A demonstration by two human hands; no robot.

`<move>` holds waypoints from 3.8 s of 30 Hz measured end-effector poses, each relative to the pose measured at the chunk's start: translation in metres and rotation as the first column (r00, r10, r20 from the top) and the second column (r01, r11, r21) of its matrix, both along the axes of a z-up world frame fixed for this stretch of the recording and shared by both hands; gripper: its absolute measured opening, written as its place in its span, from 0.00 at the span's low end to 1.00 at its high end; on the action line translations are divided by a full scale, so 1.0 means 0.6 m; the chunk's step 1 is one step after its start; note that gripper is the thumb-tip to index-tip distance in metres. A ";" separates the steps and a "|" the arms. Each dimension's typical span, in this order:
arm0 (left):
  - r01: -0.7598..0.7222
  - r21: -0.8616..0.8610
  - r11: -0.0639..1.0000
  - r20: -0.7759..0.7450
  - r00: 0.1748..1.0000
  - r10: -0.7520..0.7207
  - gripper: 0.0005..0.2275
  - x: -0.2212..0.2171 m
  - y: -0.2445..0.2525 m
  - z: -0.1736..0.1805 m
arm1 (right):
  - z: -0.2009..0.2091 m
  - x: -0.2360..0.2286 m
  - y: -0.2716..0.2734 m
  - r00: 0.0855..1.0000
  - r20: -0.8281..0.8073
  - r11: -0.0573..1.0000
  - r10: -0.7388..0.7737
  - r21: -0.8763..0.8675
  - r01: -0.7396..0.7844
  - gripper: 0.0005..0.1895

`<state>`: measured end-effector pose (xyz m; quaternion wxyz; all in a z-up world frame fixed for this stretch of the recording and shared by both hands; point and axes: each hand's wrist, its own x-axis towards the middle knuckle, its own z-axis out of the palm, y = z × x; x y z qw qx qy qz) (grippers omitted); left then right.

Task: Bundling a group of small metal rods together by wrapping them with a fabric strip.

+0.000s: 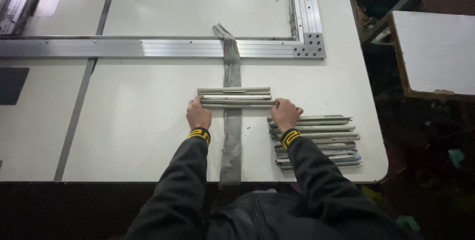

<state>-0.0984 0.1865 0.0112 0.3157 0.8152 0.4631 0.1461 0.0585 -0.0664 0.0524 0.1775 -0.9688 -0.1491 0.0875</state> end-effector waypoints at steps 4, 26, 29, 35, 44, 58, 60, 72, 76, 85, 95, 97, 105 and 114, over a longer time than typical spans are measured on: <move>0.003 0.007 1.000 0.009 1.000 -0.003 0.22 0.000 0.007 0.002 | -0.011 -0.001 -0.001 1.000 -0.005 0.999 0.012 0.044 -0.012 0.16; 0.316 0.074 0.946 -0.035 0.949 -0.314 0.42 0.004 -0.017 -0.055 | -0.063 -0.027 0.056 0.982 -0.108 0.987 0.156 0.051 -0.151 0.42; 0.341 0.071 0.937 -0.145 0.933 -0.328 0.41 -0.003 -0.016 -0.028 | -0.044 -0.030 0.065 0.975 -0.108 0.981 0.193 0.024 -0.192 0.45; 0.353 -0.017 0.936 -0.253 0.904 -0.346 0.44 -0.008 -0.019 -0.010 | -0.036 -0.025 0.071 0.959 -0.160 0.960 0.235 -0.114 -0.254 0.52; 0.397 0.003 0.918 -0.398 0.843 -0.363 0.47 -0.001 -0.013 -0.004 | -0.028 -0.033 0.078 0.948 -0.195 0.922 0.253 -0.247 -0.297 0.53; 0.543 0.056 0.838 -0.361 0.794 -0.490 0.42 0.005 -0.045 0.040 | 0.021 -0.058 0.084 0.909 -0.059 0.873 0.413 -0.259 -0.413 0.43; 0.608 0.139 0.782 -0.359 0.766 -0.533 0.38 0.013 -0.049 0.039 | 0.004 -0.056 0.092 0.880 0.003 0.844 0.475 -0.285 -0.454 0.42; 0.638 0.301 0.709 -0.376 0.762 -0.527 0.33 0.048 -0.039 -0.029 | -0.056 -0.032 0.100 0.857 0.114 0.847 0.502 -0.265 -0.461 0.38; 0.621 0.322 0.715 -0.356 0.779 -0.516 0.33 0.045 -0.064 -0.001 | -0.018 -0.034 0.053 0.860 0.148 0.863 0.489 -0.228 -0.451 0.33; 0.666 0.427 0.612 -0.124 0.713 -0.690 0.26 0.090 -0.208 0.032 | -0.037 0.048 -0.166 0.936 0.227 0.960 0.269 0.021 -0.281 0.19; 0.671 0.159 0.725 -0.049 0.738 -0.673 0.19 0.129 -0.301 0.020 | -0.018 0.080 -0.280 0.965 0.225 0.990 0.134 0.015 -0.141 0.11; 0.657 0.161 0.737 -0.006 0.747 -0.665 0.17 0.131 -0.310 0.030 | -0.018 0.096 -0.313 0.963 0.246 0.988 0.113 0.077 -0.135 0.11; 0.536 0.214 0.817 -0.023 0.839 -0.544 0.11 0.137 -0.324 0.020 | -0.052 0.145 -0.391 0.988 0.155 0.999 -0.014 0.046 0.007 0.20; 0.406 0.139 0.903 0.016 0.911 -0.412 0.11 0.153 -0.333 0.013 | -0.038 0.171 -0.388 0.996 0.088 0.996 0.033 0.077 -0.040 0.12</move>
